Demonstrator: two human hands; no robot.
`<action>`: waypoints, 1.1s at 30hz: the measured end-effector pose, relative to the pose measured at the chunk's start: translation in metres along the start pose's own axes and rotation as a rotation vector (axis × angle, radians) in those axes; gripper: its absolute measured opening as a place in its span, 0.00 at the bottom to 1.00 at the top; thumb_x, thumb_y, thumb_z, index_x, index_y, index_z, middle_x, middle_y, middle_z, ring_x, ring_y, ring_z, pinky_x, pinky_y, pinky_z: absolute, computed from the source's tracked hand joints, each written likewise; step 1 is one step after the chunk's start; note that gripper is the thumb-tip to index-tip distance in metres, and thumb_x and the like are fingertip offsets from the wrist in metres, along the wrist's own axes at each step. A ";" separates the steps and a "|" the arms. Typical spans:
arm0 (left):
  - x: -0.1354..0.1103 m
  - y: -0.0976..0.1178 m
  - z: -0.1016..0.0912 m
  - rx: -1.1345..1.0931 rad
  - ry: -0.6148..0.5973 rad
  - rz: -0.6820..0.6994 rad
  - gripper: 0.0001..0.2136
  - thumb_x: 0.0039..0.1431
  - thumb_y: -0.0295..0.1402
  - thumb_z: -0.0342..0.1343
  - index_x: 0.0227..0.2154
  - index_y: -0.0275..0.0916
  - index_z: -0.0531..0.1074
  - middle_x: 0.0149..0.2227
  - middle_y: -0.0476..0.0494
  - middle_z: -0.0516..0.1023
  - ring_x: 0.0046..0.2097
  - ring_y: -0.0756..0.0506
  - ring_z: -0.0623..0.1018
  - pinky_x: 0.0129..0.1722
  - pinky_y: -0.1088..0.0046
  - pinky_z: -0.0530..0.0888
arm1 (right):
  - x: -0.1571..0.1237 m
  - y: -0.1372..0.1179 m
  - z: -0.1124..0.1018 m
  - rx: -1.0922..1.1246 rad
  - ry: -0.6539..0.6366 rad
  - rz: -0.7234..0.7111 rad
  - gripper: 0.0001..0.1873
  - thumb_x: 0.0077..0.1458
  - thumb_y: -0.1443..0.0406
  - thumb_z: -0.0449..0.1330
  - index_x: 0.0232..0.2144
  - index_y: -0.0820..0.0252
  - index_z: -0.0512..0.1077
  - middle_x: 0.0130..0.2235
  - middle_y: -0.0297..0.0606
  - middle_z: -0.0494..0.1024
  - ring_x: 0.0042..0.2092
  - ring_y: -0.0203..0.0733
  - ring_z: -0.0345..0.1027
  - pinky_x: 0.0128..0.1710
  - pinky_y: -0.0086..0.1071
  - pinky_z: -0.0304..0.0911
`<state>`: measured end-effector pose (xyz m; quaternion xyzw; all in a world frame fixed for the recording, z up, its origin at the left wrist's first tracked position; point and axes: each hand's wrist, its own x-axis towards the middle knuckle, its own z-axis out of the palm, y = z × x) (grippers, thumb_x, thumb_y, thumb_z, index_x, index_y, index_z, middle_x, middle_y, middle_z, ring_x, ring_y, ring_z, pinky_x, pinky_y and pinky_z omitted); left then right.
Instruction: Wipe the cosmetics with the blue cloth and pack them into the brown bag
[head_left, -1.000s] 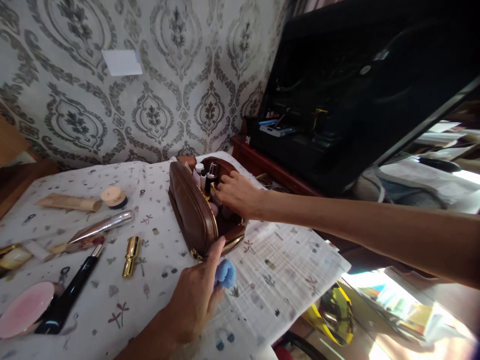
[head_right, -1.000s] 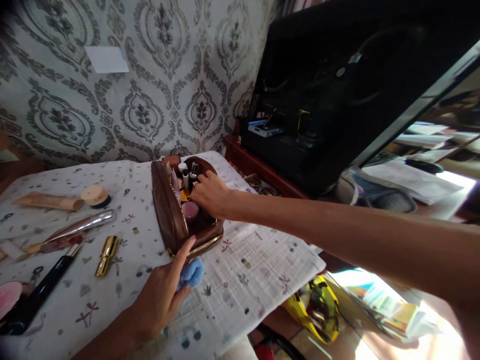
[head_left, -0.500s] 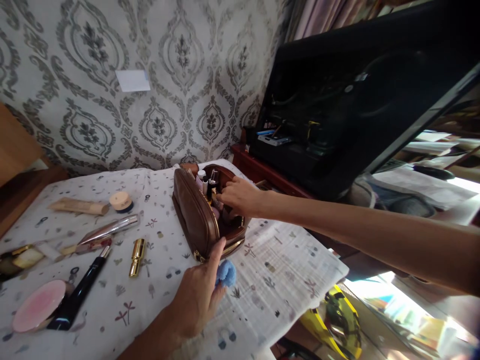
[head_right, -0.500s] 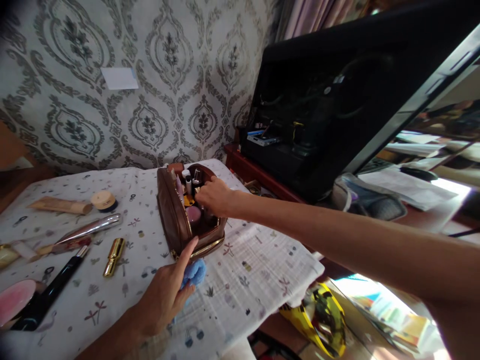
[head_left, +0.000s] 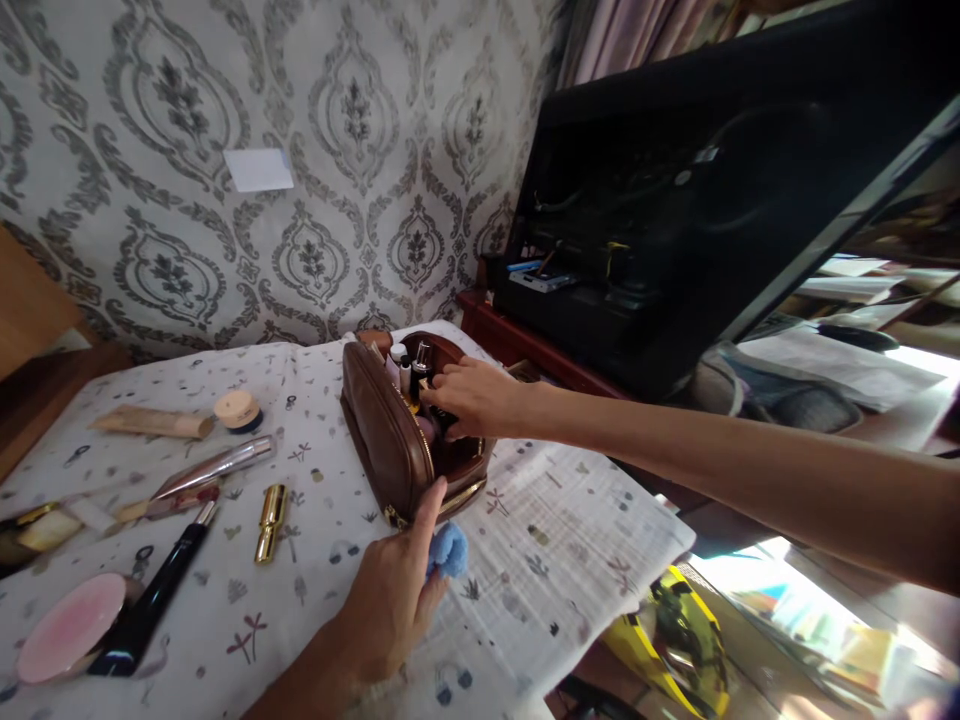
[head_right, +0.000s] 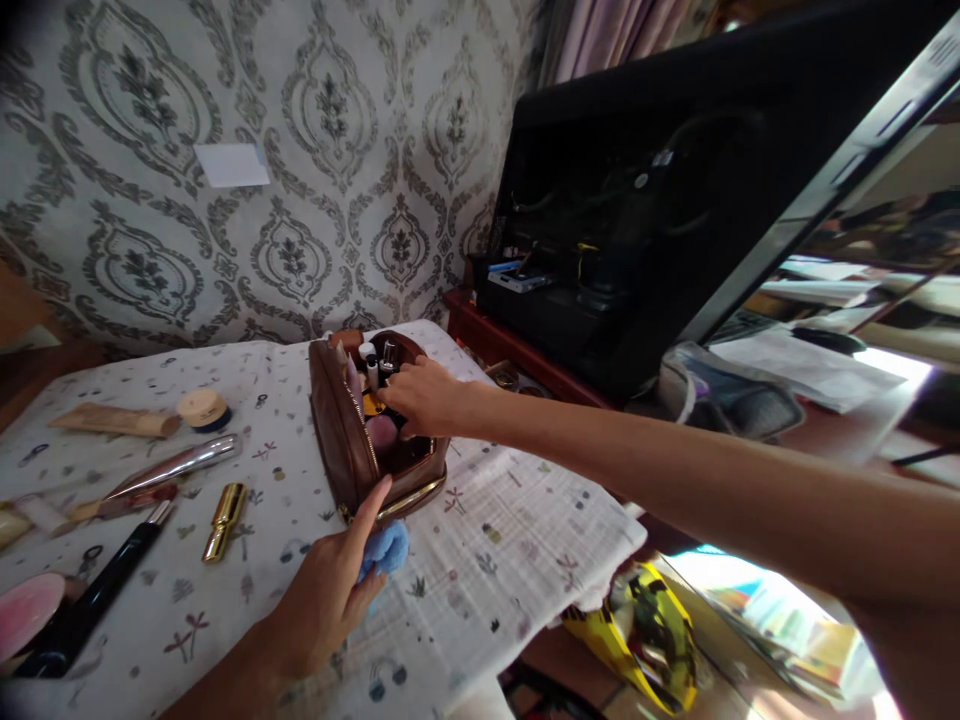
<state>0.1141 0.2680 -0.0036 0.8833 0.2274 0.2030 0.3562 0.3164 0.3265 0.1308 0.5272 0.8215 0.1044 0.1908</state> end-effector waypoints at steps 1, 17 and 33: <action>0.000 0.000 0.000 0.008 0.007 -0.003 0.40 0.53 0.21 0.48 0.68 0.41 0.40 0.32 0.53 0.75 0.28 0.50 0.73 0.33 0.77 0.71 | 0.000 0.000 0.000 0.012 0.008 -0.004 0.24 0.55 0.59 0.67 0.51 0.63 0.73 0.48 0.46 0.78 0.50 0.52 0.71 0.43 0.39 0.60; -0.001 -0.005 0.002 0.028 -0.015 -0.021 0.41 0.53 0.21 0.48 0.69 0.41 0.39 0.32 0.52 0.75 0.30 0.49 0.74 0.35 0.74 0.73 | -0.005 0.010 -0.003 0.088 -0.043 0.026 0.19 0.56 0.66 0.65 0.51 0.62 0.73 0.43 0.46 0.80 0.45 0.48 0.73 0.36 0.34 0.59; -0.001 -0.004 0.000 0.019 0.035 0.042 0.43 0.52 0.19 0.48 0.69 0.45 0.39 0.34 0.52 0.78 0.32 0.48 0.78 0.36 0.74 0.75 | -0.009 0.007 -0.001 0.103 0.069 0.022 0.22 0.54 0.64 0.68 0.50 0.66 0.72 0.44 0.47 0.78 0.47 0.52 0.72 0.40 0.37 0.62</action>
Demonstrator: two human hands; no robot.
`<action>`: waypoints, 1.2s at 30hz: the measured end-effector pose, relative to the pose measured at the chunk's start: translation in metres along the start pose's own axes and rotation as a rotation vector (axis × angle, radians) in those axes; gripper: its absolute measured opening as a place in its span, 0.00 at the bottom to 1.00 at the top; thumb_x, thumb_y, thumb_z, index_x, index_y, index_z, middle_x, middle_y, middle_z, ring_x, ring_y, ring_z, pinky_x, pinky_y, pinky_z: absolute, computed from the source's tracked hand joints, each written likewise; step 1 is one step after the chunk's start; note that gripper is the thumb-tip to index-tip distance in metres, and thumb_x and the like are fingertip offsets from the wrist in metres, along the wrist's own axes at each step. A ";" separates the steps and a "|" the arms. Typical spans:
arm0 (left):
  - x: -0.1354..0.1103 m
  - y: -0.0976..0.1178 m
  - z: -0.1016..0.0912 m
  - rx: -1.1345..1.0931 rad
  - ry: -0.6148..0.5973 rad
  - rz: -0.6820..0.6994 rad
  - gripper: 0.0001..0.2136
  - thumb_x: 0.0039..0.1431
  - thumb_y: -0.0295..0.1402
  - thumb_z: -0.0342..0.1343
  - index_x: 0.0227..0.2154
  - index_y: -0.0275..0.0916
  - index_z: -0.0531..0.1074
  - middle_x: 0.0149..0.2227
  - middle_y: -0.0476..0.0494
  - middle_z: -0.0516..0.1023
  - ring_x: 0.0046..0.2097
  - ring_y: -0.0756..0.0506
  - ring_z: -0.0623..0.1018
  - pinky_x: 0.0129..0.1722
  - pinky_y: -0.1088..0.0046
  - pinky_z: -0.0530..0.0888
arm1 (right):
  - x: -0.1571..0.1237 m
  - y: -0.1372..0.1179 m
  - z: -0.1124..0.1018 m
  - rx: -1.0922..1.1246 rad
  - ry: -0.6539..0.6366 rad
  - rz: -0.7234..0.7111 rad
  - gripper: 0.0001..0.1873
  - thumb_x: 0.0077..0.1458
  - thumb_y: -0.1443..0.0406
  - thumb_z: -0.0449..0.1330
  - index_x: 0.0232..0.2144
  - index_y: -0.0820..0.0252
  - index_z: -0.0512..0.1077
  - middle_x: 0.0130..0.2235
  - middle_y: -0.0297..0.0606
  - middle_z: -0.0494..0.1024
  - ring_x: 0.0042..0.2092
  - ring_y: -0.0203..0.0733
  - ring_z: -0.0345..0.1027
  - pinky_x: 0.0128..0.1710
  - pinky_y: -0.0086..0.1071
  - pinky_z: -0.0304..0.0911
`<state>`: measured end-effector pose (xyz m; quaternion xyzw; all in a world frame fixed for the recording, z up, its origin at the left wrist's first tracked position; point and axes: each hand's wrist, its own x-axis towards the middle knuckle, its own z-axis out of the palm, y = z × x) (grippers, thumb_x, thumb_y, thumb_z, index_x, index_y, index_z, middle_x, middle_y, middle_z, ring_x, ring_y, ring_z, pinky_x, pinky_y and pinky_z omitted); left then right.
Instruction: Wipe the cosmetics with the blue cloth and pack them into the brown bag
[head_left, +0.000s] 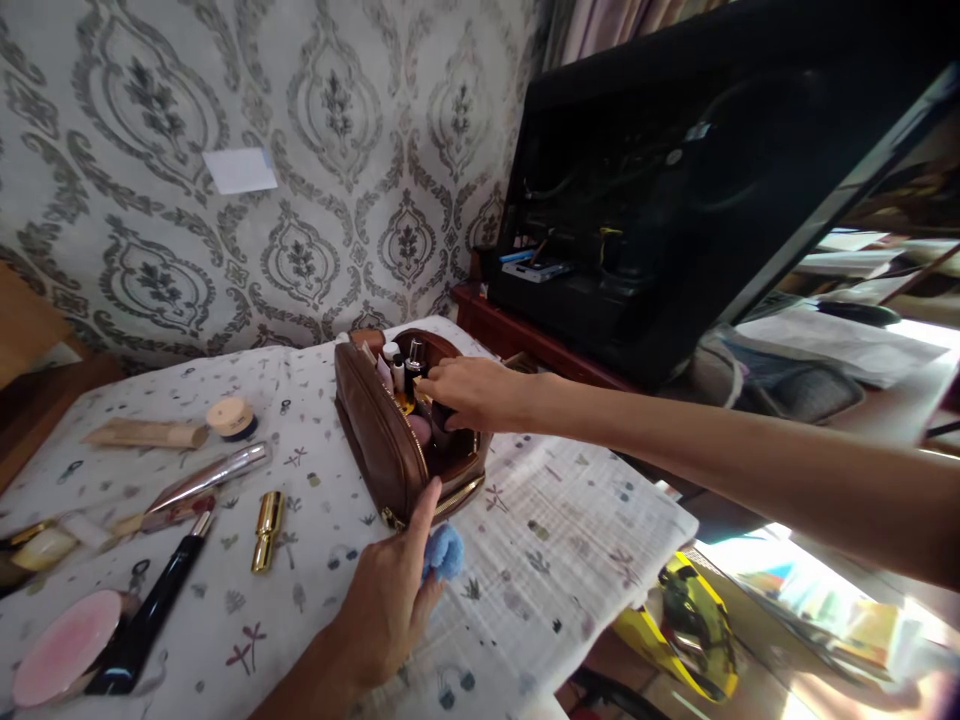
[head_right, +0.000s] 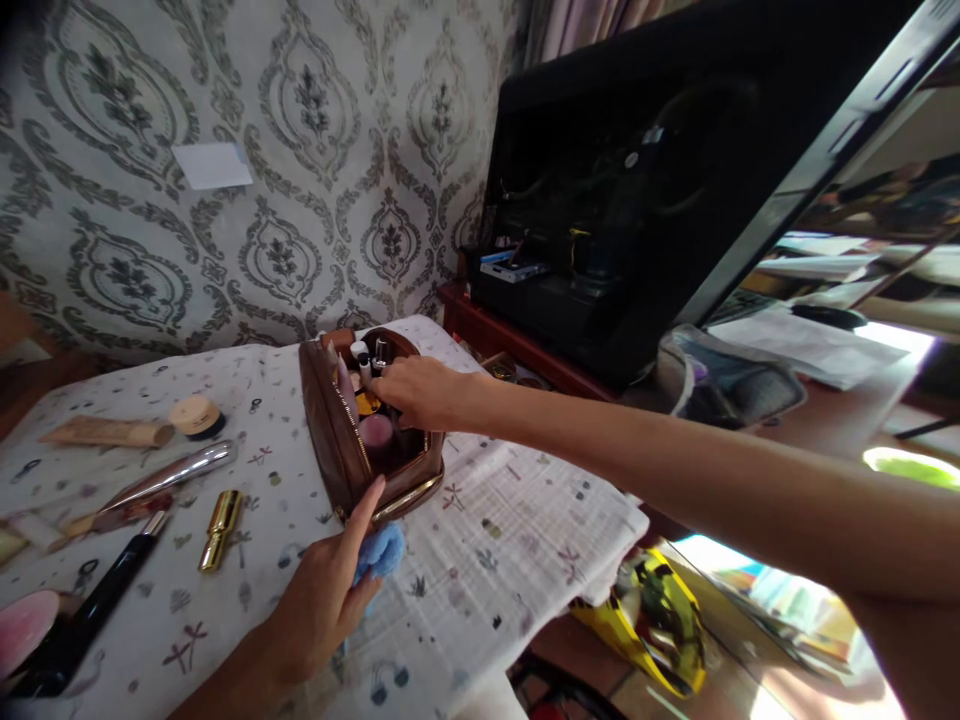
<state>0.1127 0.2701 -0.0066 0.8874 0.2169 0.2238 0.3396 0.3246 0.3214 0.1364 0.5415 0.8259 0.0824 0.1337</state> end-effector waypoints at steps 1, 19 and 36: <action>0.000 0.000 0.000 0.005 0.001 0.002 0.43 0.52 0.19 0.48 0.69 0.45 0.39 0.33 0.52 0.78 0.31 0.48 0.78 0.36 0.75 0.75 | -0.004 -0.004 -0.004 0.029 0.053 0.013 0.19 0.55 0.66 0.67 0.48 0.66 0.73 0.45 0.47 0.78 0.47 0.51 0.71 0.41 0.37 0.62; -0.010 -0.010 -0.033 0.483 0.263 0.212 0.15 0.64 0.31 0.45 0.51 0.39 0.69 0.42 0.44 0.83 0.40 0.47 0.83 0.43 0.78 0.77 | -0.095 -0.104 0.112 0.458 0.928 0.085 0.08 0.59 0.74 0.56 0.35 0.63 0.74 0.54 0.49 0.75 0.58 0.51 0.65 0.58 0.52 0.63; -0.086 -0.064 -0.101 0.369 0.825 -0.486 0.19 0.60 0.37 0.52 0.52 0.39 0.70 0.47 0.42 0.78 0.46 0.43 0.78 0.46 0.70 0.74 | -0.086 -0.122 0.121 0.760 0.947 -0.238 0.08 0.61 0.74 0.55 0.36 0.64 0.74 0.38 0.44 0.80 0.47 0.45 0.71 0.47 0.39 0.70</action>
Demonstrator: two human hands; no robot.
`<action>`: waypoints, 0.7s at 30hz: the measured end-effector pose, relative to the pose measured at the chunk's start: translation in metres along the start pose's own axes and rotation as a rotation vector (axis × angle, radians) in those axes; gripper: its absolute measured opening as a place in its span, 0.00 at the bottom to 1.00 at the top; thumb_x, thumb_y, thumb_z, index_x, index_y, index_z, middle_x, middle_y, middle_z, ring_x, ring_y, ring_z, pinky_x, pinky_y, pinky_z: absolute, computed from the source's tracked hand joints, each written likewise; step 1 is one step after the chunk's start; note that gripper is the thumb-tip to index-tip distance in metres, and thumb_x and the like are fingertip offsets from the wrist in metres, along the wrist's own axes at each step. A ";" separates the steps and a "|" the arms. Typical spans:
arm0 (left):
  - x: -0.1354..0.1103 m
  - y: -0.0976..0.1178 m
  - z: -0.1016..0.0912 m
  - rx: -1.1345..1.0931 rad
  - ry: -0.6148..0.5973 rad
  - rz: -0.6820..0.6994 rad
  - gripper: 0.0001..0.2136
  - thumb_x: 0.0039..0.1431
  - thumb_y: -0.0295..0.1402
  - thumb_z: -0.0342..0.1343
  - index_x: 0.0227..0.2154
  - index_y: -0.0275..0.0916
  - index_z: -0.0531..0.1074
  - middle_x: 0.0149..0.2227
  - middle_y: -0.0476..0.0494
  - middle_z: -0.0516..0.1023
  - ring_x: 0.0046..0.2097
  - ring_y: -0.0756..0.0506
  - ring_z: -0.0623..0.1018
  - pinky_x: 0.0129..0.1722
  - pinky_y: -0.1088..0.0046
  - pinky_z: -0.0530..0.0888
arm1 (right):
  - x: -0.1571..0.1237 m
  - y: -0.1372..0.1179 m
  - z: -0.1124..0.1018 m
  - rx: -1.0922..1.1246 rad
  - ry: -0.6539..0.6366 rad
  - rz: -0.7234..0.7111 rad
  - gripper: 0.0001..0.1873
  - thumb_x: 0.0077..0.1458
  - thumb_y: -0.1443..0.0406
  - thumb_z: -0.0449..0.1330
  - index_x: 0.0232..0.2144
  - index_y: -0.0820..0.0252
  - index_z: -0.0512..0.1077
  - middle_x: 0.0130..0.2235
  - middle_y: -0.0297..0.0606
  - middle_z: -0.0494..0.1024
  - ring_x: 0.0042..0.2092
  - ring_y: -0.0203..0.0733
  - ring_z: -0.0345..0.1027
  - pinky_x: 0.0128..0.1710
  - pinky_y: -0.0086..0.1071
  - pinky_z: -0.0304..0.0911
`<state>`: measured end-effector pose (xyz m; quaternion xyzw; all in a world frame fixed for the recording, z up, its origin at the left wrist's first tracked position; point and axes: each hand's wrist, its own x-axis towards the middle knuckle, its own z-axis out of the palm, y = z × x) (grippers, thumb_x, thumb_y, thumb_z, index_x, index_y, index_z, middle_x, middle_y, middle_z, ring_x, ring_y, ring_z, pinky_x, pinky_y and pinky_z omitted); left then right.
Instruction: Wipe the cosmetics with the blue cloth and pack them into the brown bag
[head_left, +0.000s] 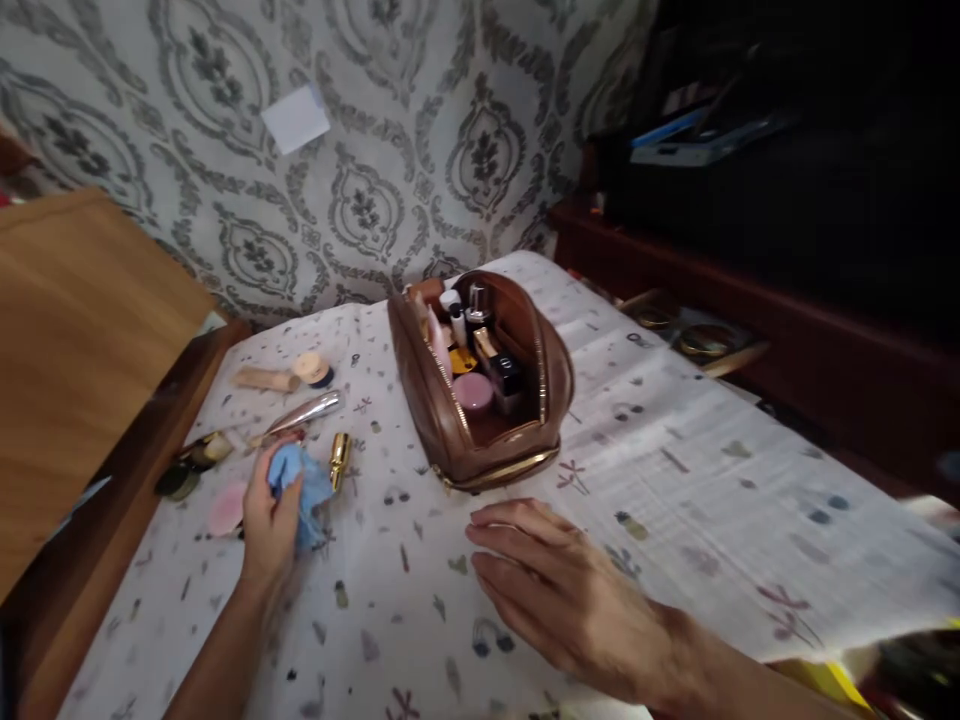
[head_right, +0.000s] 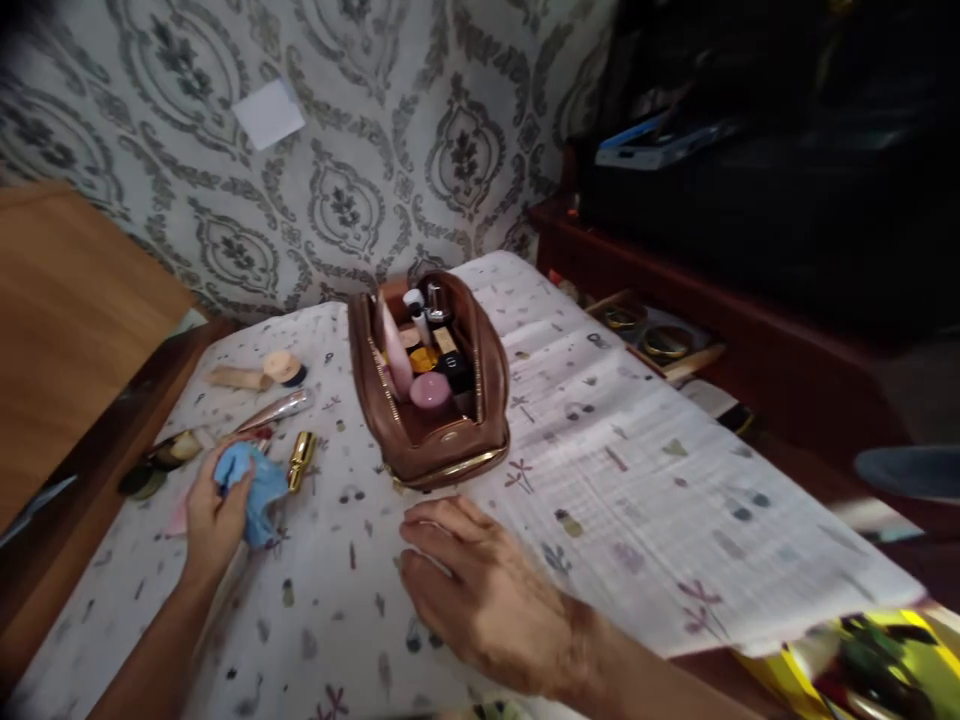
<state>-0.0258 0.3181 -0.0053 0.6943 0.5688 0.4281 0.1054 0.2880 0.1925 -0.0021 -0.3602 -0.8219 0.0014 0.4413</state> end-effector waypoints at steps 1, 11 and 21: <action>0.005 -0.004 -0.007 -0.023 0.061 -0.062 0.19 0.60 0.37 0.52 0.53 0.39 0.70 0.47 0.43 0.77 0.47 0.43 0.77 0.48 0.69 0.74 | 0.001 0.000 0.005 0.030 -0.033 0.012 0.09 0.61 0.74 0.54 0.36 0.63 0.74 0.38 0.44 0.79 0.47 0.45 0.71 0.47 0.39 0.70; -0.003 -0.015 0.011 0.139 -0.301 0.190 0.25 0.56 0.24 0.48 0.58 0.39 0.67 0.58 0.38 0.73 0.60 0.40 0.70 0.61 0.56 0.66 | 0.039 -0.007 0.073 0.223 -0.309 0.206 0.10 0.59 0.72 0.56 0.41 0.61 0.74 0.40 0.42 0.78 0.45 0.46 0.72 0.46 0.41 0.71; -0.017 -0.002 0.013 -0.088 -0.354 0.116 0.10 0.58 0.27 0.50 0.41 0.38 0.73 0.37 0.43 0.77 0.40 0.44 0.75 0.42 0.69 0.71 | 0.073 -0.001 0.168 0.328 -0.104 0.511 0.26 0.55 0.67 0.56 0.56 0.66 0.65 0.46 0.50 0.76 0.45 0.48 0.73 0.46 0.45 0.71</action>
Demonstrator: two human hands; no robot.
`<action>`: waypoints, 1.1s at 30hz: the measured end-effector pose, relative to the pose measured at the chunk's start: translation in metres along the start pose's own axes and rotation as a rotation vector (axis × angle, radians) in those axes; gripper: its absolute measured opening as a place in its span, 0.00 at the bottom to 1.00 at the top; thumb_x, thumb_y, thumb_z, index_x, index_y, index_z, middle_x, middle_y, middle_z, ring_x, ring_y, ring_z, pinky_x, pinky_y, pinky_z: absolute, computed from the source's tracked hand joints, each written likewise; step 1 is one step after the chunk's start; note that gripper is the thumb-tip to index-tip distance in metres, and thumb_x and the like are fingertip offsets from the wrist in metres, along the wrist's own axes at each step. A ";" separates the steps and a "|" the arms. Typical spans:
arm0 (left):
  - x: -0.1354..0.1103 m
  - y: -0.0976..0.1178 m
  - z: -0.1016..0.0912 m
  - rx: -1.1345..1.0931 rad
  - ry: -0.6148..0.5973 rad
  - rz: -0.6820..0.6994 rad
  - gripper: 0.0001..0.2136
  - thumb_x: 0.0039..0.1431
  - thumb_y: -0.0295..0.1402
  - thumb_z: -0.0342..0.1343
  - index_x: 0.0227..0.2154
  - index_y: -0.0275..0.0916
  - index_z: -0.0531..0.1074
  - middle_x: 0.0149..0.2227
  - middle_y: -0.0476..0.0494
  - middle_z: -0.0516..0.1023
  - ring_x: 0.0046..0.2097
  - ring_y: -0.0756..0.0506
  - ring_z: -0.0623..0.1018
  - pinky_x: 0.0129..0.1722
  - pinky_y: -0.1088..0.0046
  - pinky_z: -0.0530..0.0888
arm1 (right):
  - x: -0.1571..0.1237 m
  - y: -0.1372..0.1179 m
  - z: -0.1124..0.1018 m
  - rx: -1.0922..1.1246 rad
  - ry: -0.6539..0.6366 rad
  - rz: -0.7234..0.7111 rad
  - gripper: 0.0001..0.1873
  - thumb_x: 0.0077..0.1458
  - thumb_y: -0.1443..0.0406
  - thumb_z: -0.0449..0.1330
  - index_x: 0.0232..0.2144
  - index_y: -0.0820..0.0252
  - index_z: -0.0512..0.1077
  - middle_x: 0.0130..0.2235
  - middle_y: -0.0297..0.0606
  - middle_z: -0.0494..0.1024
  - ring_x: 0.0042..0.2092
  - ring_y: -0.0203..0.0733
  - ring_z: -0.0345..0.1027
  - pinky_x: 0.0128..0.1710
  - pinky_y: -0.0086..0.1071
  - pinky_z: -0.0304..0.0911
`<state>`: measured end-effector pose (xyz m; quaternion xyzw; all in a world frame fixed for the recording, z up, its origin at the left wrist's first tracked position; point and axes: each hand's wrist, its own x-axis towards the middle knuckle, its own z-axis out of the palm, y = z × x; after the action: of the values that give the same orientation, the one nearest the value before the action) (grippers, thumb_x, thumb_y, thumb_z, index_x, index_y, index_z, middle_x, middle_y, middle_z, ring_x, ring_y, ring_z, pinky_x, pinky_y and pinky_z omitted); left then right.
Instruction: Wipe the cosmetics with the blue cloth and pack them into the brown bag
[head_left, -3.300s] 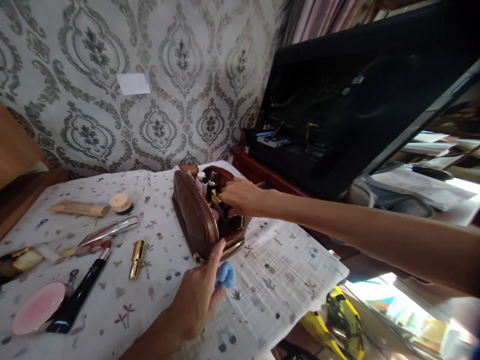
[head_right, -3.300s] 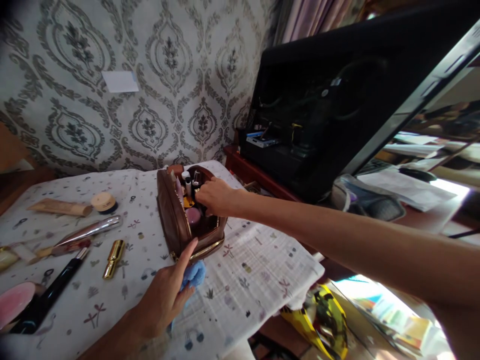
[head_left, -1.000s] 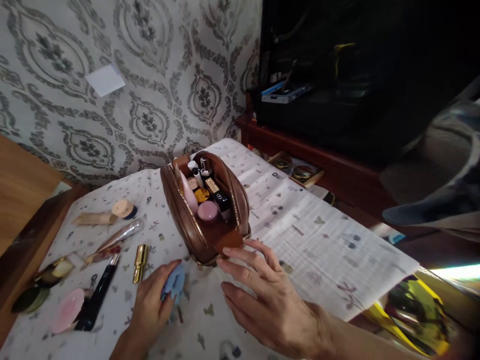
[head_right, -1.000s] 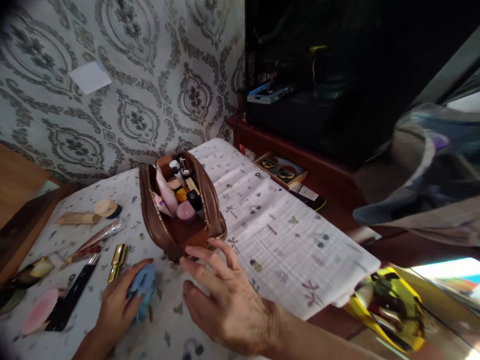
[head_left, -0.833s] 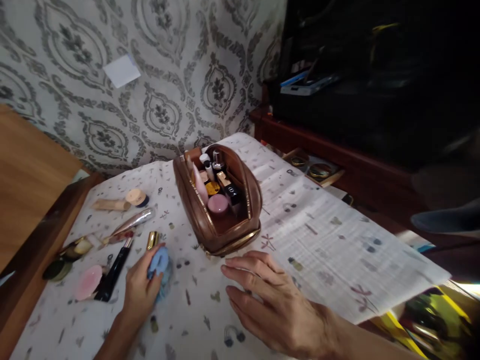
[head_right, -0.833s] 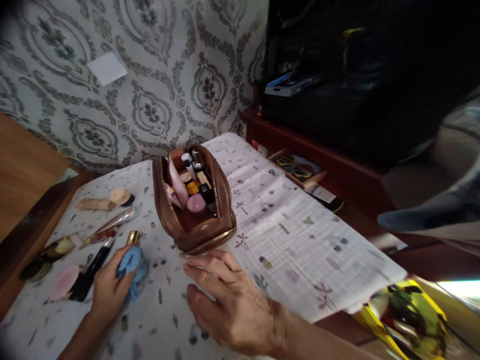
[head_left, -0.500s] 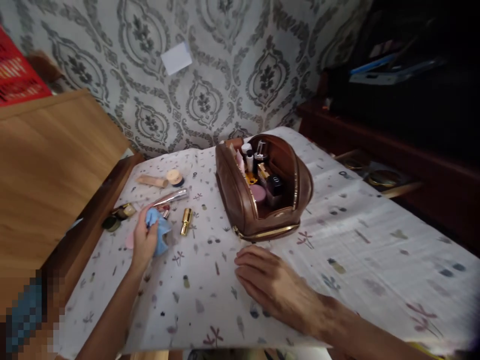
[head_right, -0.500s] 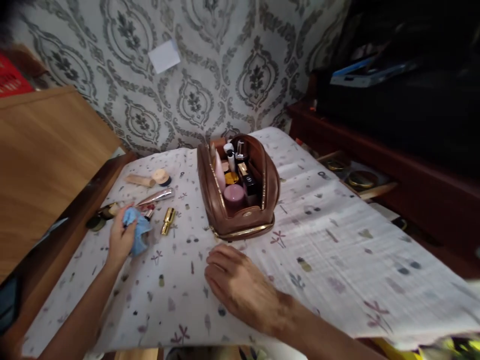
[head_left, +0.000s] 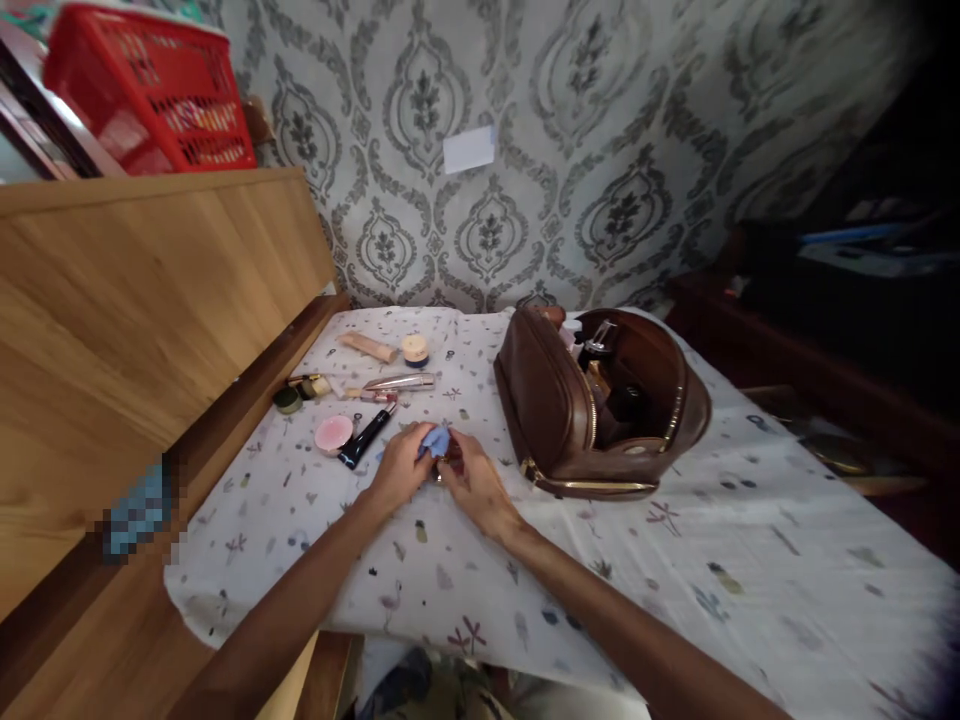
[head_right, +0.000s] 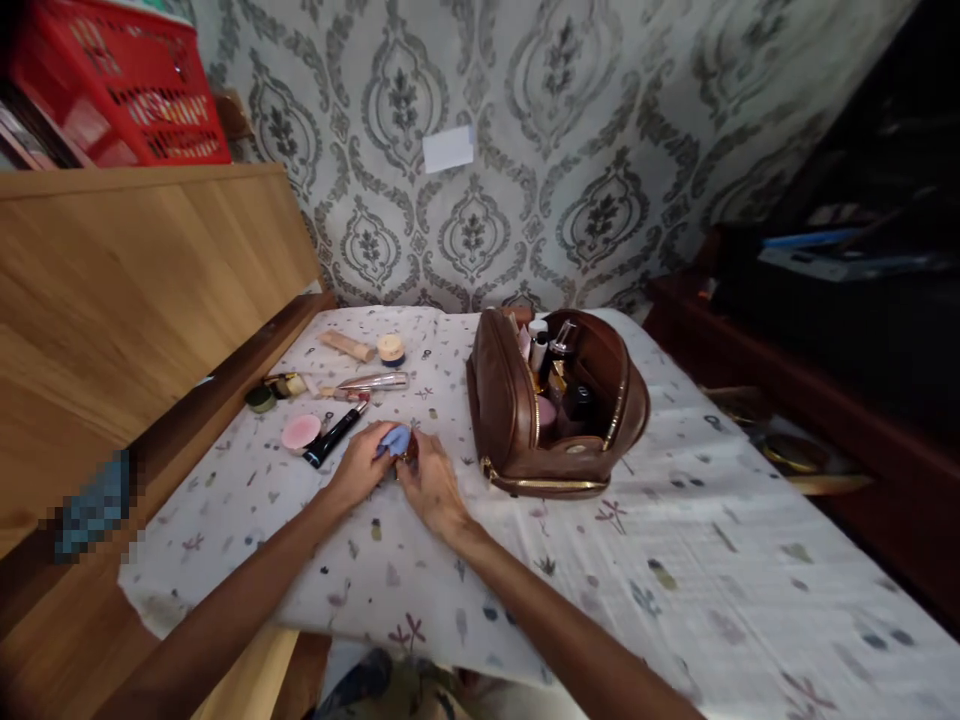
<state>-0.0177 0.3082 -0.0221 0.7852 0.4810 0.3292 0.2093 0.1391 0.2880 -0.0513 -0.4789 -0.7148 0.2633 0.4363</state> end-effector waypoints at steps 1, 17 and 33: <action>0.000 -0.001 -0.001 -0.051 0.008 -0.016 0.07 0.59 0.29 0.50 0.38 0.38 0.73 0.34 0.46 0.76 0.37 0.45 0.74 0.38 0.71 0.71 | -0.001 0.001 0.002 0.004 0.015 0.009 0.27 0.55 0.66 0.58 0.57 0.65 0.65 0.46 0.49 0.76 0.45 0.48 0.73 0.46 0.45 0.71; -0.002 -0.001 0.007 0.130 0.044 -0.004 0.07 0.62 0.37 0.56 0.39 0.41 0.72 0.39 0.42 0.75 0.45 0.40 0.74 0.46 0.65 0.69 | -0.007 0.005 0.000 0.180 0.009 0.073 0.27 0.51 0.69 0.58 0.55 0.60 0.65 0.44 0.43 0.78 0.42 0.43 0.75 0.47 0.42 0.71; 0.006 0.003 -0.002 -0.352 0.160 -0.184 0.19 0.62 0.49 0.50 0.23 0.40 0.62 0.21 0.54 0.59 0.26 0.50 0.61 0.28 0.74 0.60 | 0.002 -0.004 -0.017 0.634 0.019 0.331 0.21 0.44 0.49 0.69 0.29 0.60 0.73 0.22 0.33 0.75 0.23 0.36 0.66 0.26 0.31 0.64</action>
<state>-0.0156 0.3121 -0.0170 0.6606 0.5008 0.4488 0.3337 0.1523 0.2872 -0.0393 -0.4314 -0.5063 0.5346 0.5213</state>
